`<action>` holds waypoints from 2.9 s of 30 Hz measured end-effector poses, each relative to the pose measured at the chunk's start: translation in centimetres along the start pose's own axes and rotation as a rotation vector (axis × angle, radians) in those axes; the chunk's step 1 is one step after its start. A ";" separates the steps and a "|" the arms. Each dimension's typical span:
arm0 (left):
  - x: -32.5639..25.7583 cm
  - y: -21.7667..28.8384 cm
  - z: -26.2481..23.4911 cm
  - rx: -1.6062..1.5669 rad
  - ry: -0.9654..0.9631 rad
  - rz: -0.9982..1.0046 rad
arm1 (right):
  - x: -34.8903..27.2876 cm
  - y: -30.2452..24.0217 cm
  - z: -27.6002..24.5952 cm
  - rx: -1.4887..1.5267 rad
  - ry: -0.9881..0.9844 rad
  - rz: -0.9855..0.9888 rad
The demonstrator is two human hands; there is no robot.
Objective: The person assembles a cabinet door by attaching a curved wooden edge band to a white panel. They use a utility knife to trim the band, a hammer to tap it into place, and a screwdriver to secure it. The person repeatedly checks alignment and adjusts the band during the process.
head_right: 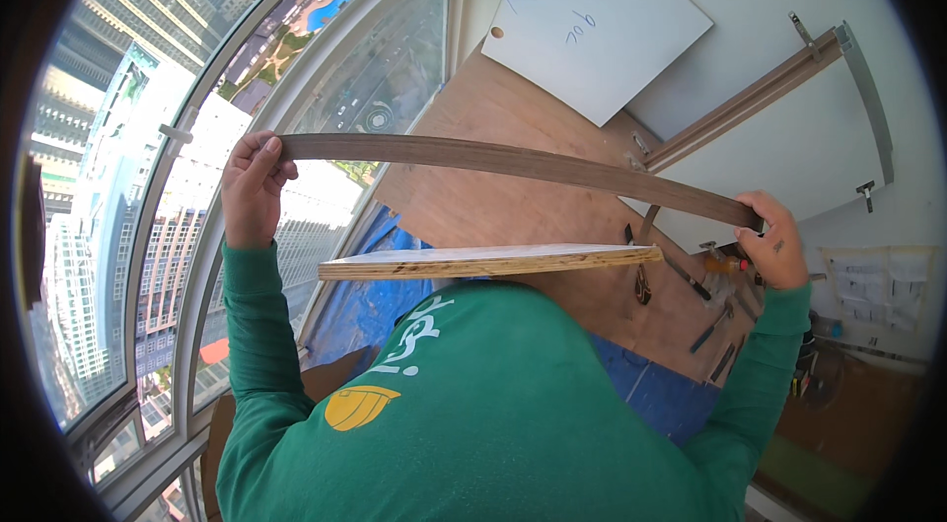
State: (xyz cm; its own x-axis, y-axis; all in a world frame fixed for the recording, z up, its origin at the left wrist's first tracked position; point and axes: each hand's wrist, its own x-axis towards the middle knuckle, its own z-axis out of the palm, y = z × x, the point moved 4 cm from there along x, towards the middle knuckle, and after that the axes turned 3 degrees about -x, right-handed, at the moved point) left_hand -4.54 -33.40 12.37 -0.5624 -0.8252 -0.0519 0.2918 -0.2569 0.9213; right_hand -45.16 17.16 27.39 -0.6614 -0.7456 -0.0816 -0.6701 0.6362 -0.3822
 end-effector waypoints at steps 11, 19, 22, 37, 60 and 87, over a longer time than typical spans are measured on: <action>-5.0 0.0 0.6 0.185 0.124 0.028 | 1.1 1.0 -0.4 0.103 -0.065 -0.104; -9.1 -0.1 1.6 0.282 0.179 0.057 | 2.0 3.7 -0.7 0.183 -0.123 -0.070; -10.6 -0.2 2.2 0.259 0.240 0.068 | 2.1 5.9 -1.2 0.177 -0.125 -0.163; -14.4 -2.1 2.3 0.214 0.275 0.110 | 1.3 5.8 -0.2 0.058 -0.521 -0.180; -15.5 -2.6 2.0 -0.029 0.461 0.250 | 2.1 -9.9 2.3 0.027 -0.862 -0.379; -12.1 -0.9 3.0 0.908 0.648 0.417 | 8.2 -10.4 17.6 0.554 -0.353 -0.397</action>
State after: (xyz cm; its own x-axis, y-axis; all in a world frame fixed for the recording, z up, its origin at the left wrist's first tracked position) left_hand -0.33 -21.66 13.36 0.0175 -0.9283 0.3715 -0.4415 0.3262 0.8359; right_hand -37.69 0.99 14.49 -0.1970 -0.9758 -0.0953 -0.5065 0.1845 -0.8422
